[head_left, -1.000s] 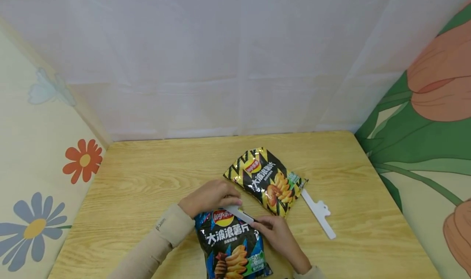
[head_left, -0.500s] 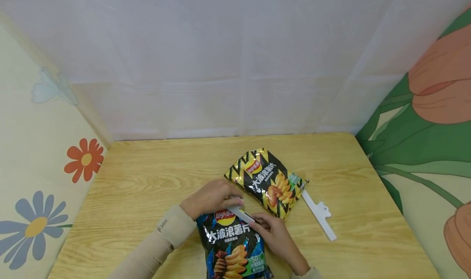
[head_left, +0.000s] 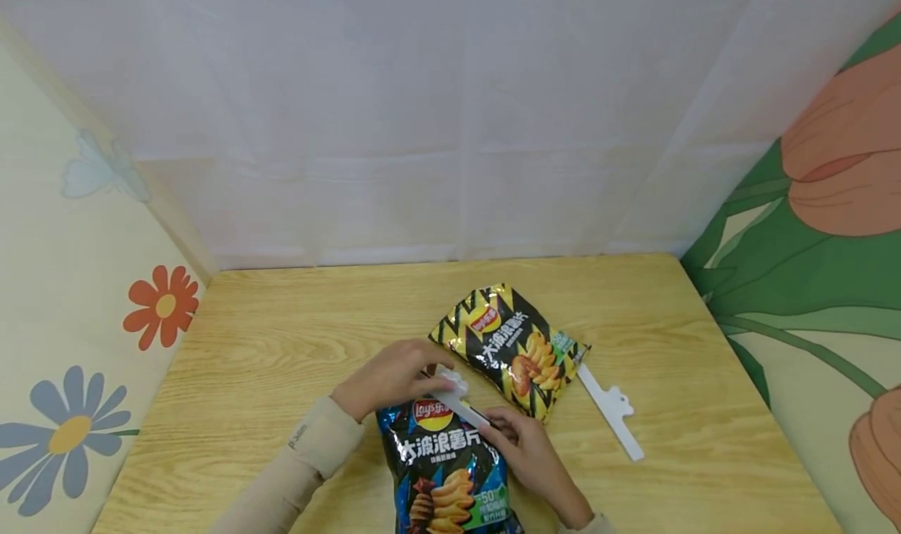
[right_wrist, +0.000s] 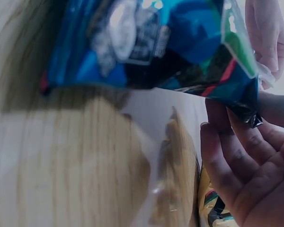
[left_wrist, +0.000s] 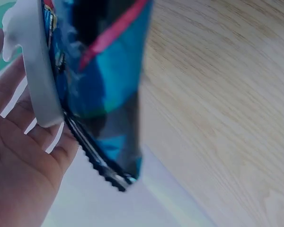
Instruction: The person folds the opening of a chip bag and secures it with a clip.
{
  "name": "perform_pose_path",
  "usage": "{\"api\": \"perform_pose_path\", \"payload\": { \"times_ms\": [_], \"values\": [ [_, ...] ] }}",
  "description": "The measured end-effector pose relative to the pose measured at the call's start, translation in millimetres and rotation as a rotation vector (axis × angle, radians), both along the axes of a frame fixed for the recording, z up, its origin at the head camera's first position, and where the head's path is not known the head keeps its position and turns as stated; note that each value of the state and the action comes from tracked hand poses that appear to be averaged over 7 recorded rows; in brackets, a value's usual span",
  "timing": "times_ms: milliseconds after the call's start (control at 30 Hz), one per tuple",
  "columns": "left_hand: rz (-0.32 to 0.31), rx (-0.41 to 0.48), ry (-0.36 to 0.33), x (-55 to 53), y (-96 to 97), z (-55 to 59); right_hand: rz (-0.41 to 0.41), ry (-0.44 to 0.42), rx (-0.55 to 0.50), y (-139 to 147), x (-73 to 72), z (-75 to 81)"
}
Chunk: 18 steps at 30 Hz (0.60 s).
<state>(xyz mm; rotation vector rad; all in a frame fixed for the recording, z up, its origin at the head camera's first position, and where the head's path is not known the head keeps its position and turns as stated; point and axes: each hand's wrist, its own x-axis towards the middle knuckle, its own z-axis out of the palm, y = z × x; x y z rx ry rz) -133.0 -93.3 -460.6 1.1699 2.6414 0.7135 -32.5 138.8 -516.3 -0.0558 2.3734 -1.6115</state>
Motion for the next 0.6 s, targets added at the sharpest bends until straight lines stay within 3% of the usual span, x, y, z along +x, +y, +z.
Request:
{"api": "perform_pose_path", "payload": {
  "times_ms": [233,433,600],
  "values": [
    [0.072,-0.01,-0.036,2.1,-13.5,0.8,-0.017,-0.01,0.004,0.0,0.9,0.5],
    [0.13,0.011,-0.028,4.2,-27.4,-4.5,-0.022,-0.002,0.005,0.6,1.2,-0.1],
    [0.198,0.046,-0.069,6.8,-37.8,-9.8,-0.026,-0.007,0.003,1.6,0.9,-0.3]
  ]
}}
